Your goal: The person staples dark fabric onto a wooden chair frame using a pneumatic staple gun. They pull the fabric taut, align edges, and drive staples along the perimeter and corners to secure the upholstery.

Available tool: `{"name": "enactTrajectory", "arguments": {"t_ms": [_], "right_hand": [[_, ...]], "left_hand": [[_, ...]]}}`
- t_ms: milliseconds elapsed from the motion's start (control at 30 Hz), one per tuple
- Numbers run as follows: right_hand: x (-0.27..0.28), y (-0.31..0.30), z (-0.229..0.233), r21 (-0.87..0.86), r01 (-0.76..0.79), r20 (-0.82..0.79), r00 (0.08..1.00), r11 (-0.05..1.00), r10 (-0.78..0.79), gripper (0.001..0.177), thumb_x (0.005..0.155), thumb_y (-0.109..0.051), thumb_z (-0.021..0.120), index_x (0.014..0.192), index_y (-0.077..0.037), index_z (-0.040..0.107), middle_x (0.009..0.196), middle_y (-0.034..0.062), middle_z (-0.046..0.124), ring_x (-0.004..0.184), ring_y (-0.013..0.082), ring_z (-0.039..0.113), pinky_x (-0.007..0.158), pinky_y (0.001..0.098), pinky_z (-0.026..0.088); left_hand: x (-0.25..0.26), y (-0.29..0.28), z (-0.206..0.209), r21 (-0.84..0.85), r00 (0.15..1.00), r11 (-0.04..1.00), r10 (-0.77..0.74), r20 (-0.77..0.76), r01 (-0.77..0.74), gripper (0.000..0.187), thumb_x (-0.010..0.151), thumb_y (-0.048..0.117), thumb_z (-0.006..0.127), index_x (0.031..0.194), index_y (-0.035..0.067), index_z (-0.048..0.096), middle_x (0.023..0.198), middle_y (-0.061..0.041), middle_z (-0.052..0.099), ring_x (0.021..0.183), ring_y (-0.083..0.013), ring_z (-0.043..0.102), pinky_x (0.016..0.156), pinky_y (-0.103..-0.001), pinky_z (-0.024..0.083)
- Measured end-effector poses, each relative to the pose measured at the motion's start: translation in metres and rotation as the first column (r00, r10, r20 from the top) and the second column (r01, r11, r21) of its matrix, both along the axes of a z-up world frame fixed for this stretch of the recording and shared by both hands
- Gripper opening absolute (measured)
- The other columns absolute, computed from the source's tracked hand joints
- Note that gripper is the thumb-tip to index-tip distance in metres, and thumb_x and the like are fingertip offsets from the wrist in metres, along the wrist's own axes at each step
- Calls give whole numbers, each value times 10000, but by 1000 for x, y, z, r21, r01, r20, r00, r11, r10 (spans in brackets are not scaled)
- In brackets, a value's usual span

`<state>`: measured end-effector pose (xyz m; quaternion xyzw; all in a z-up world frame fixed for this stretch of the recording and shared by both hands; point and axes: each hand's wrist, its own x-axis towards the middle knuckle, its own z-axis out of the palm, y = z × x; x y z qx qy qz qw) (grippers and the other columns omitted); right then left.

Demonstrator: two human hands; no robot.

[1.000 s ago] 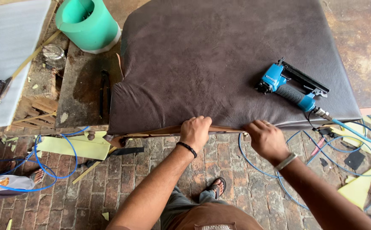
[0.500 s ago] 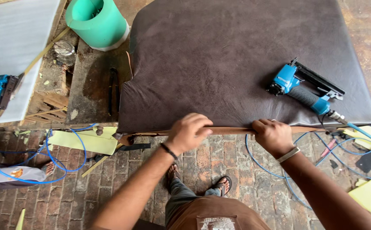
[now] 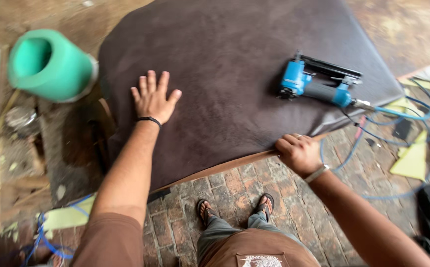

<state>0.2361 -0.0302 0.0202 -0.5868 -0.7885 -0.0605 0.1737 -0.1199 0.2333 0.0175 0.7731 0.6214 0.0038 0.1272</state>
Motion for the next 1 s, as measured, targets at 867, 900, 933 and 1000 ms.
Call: {"name": "enactTrajectory", "arguments": {"t_ms": [867, 900, 933, 1000], "right_hand": [[65, -4, 17, 195, 177, -385, 918, 965, -91, 410, 827, -56, 762, 1218, -121, 655, 1255, 91, 715, 1225, 288, 655, 1059, 407, 500], [78, 14, 25, 152, 235, -258, 947, 960, -191, 591, 809, -171, 821, 1329, -57, 566, 1307, 159, 678, 1257, 330, 617, 1092, 430, 459], [87, 34, 31, 118, 296, -126, 951, 948, -281, 819, 789, -286, 878, 1440, 9, 478, 1358, 228, 644, 1289, 373, 580, 1126, 453, 419], [98, 63, 39, -83, 333, -96, 935, 939, -340, 1019, 705, -376, 920, 1457, 46, 378, 1235, 243, 657, 1196, 394, 587, 1044, 484, 421]], "left_hand": [[205, -188, 3, 28, 728, 748, -637, -254, 663, 883, 963, 517, 577, 1641, 227, 90, 1688, -174, 104, 1548, -361, 143, 1228, -595, 161], [206, -189, 1, 15, 725, 751, -631, -278, 660, 899, 957, 531, 579, 1640, 231, 78, 1684, -177, 103, 1543, -361, 140, 1225, -595, 161], [204, -190, 1, 31, 731, 754, -624, -276, 656, 901, 954, 535, 586, 1637, 238, 79, 1686, -170, 107, 1545, -355, 141, 1226, -595, 165], [202, -193, -1, 65, 742, 758, -612, -273, 649, 905, 947, 543, 599, 1629, 253, 80, 1689, -156, 115, 1550, -344, 142, 1229, -594, 173]]}}
